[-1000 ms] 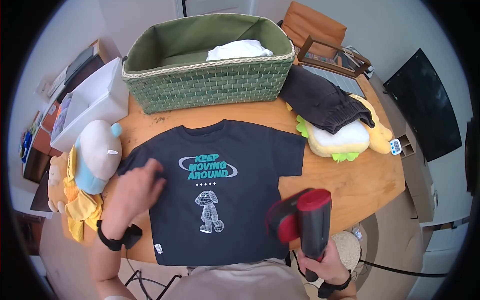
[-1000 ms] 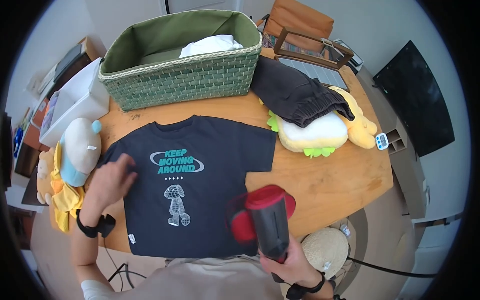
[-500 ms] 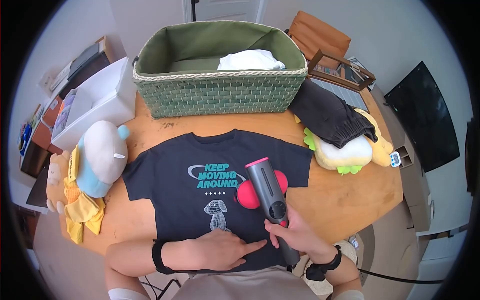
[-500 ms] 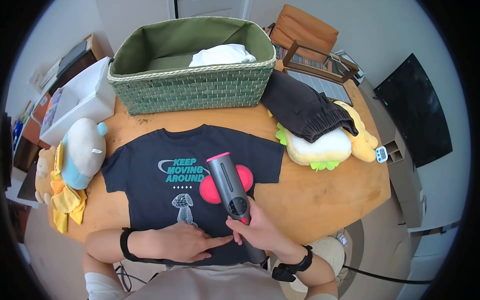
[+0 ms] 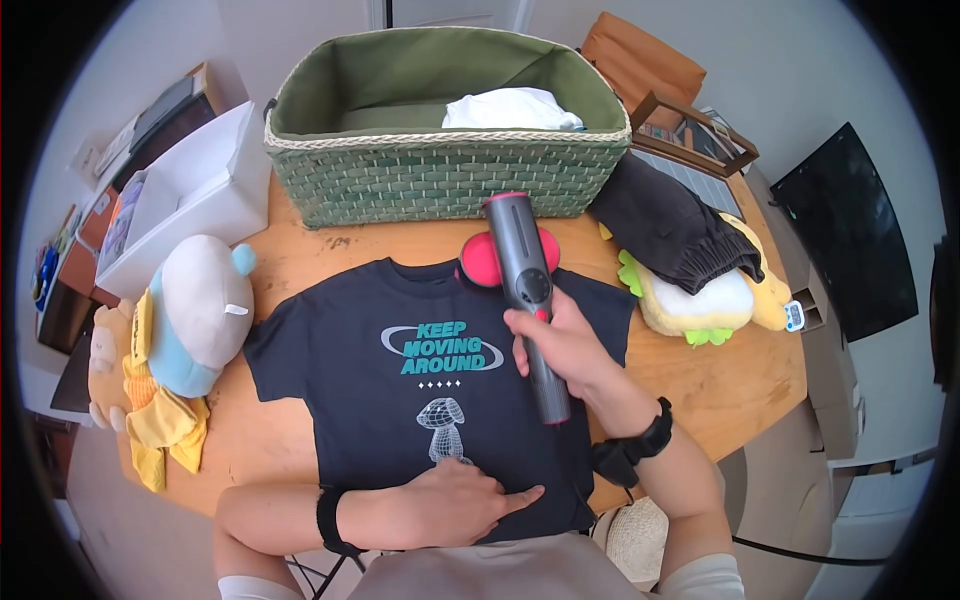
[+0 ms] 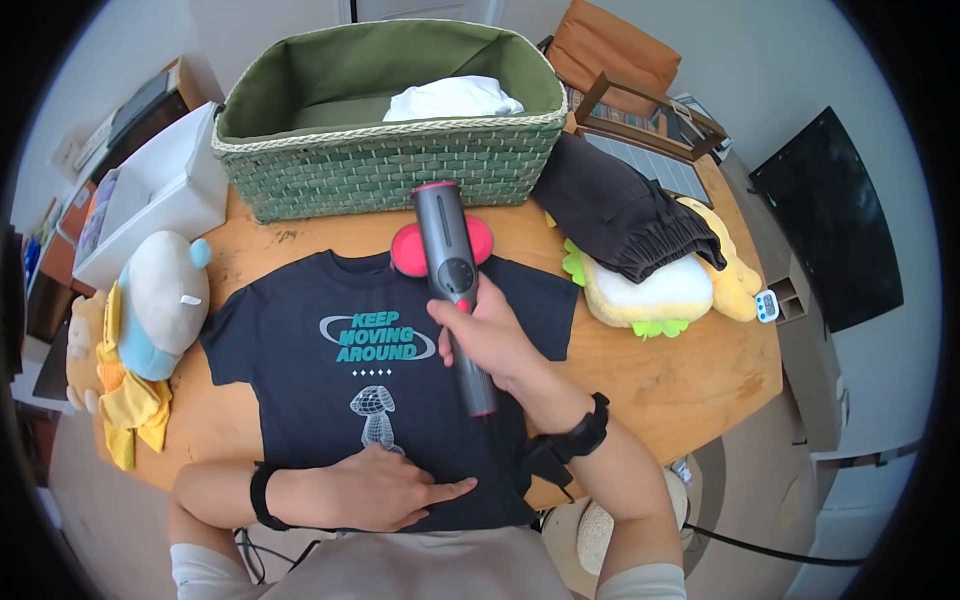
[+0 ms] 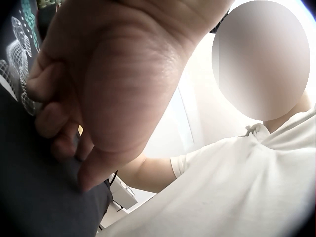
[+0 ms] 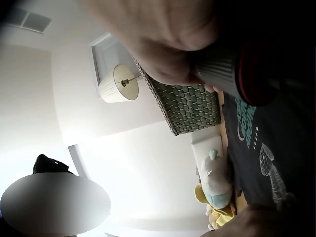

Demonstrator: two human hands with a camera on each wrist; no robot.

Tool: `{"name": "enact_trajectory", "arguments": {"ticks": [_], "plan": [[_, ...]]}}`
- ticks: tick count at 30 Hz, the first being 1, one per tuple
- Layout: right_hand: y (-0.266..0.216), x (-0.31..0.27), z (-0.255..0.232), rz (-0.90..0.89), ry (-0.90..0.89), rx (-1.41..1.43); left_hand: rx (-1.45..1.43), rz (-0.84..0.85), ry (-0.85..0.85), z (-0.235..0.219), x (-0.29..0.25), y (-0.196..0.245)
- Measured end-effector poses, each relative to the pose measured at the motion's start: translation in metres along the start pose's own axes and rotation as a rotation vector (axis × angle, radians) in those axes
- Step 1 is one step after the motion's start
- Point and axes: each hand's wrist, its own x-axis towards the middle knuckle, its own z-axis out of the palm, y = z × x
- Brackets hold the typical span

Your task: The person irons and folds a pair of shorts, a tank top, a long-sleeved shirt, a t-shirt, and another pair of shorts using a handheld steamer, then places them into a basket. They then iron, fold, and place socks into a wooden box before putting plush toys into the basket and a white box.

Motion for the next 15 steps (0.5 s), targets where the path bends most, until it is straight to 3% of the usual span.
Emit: {"name": "enact_trajectory", "arguments": {"ticks": [6, 10, 15], "plan": [[0.006, 0.021, -0.007, -0.102, 0.087, 0.032, 0.001, -0.012, -0.009, 0.003, 0.001, 0.0], [-0.001, -0.029, -0.017, -0.183, 0.101, -0.014, 0.02, -0.015, -0.003, 0.001, -0.001, 0.004], [0.008, -0.114, -0.031, -0.078, 0.135, -0.011, 0.027, -0.051, -0.059, -0.002, -0.001, 0.004]]}}
